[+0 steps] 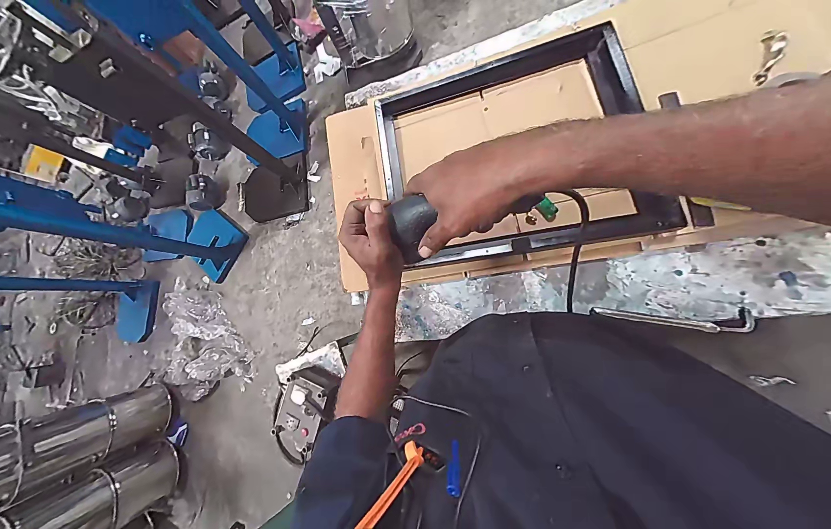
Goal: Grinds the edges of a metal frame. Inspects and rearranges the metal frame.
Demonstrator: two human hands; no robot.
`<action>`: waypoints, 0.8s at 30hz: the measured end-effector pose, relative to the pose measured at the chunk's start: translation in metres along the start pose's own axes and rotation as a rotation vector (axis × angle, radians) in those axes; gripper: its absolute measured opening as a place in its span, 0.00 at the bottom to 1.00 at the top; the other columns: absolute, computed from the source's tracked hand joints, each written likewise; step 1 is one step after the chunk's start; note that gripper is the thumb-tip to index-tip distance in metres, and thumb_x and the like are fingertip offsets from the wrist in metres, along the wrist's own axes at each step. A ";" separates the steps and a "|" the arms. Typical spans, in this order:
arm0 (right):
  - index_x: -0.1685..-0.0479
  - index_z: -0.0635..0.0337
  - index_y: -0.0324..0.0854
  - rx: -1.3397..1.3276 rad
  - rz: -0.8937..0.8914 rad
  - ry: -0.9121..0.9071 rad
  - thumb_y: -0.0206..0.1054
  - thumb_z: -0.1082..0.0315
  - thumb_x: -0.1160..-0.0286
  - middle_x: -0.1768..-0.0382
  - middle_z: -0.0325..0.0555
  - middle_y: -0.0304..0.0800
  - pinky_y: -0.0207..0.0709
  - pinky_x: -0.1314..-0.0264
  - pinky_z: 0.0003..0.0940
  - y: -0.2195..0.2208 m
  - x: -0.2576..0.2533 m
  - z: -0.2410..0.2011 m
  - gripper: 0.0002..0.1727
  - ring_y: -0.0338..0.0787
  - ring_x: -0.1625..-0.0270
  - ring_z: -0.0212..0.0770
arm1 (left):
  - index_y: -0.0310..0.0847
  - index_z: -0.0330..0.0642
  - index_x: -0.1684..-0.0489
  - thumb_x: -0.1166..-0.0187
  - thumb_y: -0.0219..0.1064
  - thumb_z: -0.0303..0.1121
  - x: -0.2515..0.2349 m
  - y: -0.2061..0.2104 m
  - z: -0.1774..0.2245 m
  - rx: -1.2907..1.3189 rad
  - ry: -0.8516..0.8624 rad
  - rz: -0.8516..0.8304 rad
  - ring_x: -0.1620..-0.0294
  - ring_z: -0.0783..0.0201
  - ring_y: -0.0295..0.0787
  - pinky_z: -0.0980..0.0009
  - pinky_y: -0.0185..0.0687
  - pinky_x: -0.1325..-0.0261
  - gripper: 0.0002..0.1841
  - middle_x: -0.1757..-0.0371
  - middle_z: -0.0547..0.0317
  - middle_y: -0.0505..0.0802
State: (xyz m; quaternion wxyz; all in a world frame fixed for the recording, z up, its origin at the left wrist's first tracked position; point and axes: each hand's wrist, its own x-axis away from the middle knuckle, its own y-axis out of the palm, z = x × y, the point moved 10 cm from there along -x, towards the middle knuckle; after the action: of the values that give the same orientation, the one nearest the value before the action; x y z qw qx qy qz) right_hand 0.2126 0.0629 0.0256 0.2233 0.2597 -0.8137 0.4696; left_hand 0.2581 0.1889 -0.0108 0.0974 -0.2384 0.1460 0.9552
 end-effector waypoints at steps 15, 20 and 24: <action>0.42 0.52 0.82 0.008 0.040 -0.031 0.79 0.39 0.33 0.75 0.43 0.86 0.82 0.75 0.43 -0.015 0.022 -0.014 0.31 0.84 0.78 0.41 | 0.82 0.42 0.64 0.13 0.58 0.44 -0.008 0.008 0.026 -0.007 0.011 -0.059 0.72 0.70 0.88 0.70 0.87 0.66 0.16 0.73 0.62 0.89; 0.72 0.54 0.85 0.047 0.144 0.034 0.78 0.40 0.31 0.83 0.42 0.84 0.81 0.78 0.43 -0.039 0.037 -0.020 0.25 0.83 0.83 0.40 | 0.82 0.40 0.66 0.14 0.59 0.39 -0.030 0.010 0.044 0.015 0.107 -0.053 0.74 0.70 0.88 0.70 0.88 0.66 0.14 0.75 0.63 0.89; 0.72 0.55 0.86 0.031 0.183 0.025 0.80 0.41 0.32 0.83 0.43 0.85 0.80 0.77 0.44 -0.046 0.030 -0.017 0.24 0.83 0.82 0.41 | 0.82 0.39 0.66 0.14 0.59 0.39 -0.040 0.009 0.040 -0.005 0.144 -0.067 0.75 0.70 0.87 0.70 0.87 0.67 0.14 0.76 0.64 0.88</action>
State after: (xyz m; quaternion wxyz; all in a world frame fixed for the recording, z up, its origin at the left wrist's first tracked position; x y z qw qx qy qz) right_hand 0.2213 0.0520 0.0815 0.1855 0.1819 -0.8239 0.5037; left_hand 0.2732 0.1893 0.0446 0.1182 -0.3116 0.1421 0.9321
